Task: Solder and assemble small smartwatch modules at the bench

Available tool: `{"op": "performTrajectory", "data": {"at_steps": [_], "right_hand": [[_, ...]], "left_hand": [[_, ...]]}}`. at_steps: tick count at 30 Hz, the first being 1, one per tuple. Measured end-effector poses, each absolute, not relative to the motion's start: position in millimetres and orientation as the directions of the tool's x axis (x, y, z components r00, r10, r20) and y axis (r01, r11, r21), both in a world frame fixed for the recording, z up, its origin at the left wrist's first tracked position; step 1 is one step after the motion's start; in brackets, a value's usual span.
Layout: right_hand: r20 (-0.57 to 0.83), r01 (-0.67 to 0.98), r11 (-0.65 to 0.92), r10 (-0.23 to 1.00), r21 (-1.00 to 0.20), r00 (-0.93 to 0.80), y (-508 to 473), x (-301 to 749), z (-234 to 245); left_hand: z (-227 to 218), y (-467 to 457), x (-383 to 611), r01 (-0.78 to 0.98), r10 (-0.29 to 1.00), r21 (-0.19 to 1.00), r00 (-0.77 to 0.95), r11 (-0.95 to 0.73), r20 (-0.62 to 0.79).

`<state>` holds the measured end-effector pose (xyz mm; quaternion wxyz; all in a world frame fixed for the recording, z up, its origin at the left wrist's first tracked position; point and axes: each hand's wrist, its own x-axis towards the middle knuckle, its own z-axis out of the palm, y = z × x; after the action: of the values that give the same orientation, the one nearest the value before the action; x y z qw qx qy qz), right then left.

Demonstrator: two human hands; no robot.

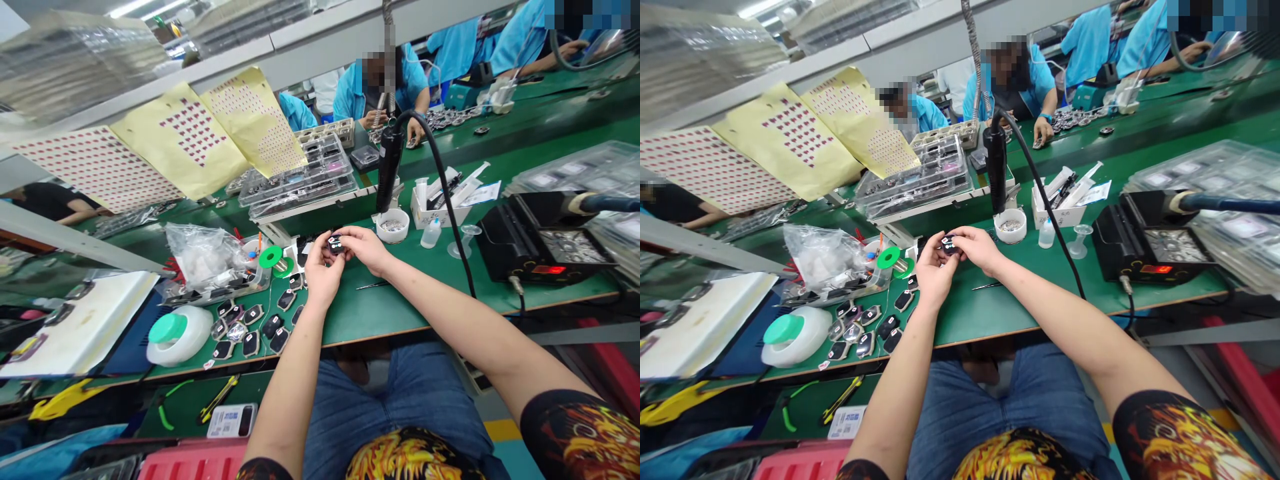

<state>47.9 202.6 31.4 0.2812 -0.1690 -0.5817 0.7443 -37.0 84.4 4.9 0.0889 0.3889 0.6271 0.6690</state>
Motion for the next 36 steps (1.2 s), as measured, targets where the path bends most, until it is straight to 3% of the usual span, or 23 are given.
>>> {"op": "performTrajectory", "data": {"at_steps": [7, 13, 36], "right_hand": [[0.046, -0.209, -0.204, 0.601, -0.956, -0.798, 204.1, 48.2, 31.6], [0.134, -0.260, -0.145, 0.570, -0.955, -0.811, 203.1, 49.1, 29.7], [0.159, -0.256, -0.094, 0.568, -0.962, -0.808, 198.9, 50.4, 27.5]], "left_hand": [[6.6, 84.0, -36.7, 0.321, 0.606, 0.915, -0.685, -0.245, 0.403], [7.3, 84.1, -36.2, 0.316, 0.599, 0.915, -0.692, -0.251, 0.404], [6.6, 84.1, -33.9, 0.430, 0.586, 0.887, -0.680, -0.169, 0.441]]}}
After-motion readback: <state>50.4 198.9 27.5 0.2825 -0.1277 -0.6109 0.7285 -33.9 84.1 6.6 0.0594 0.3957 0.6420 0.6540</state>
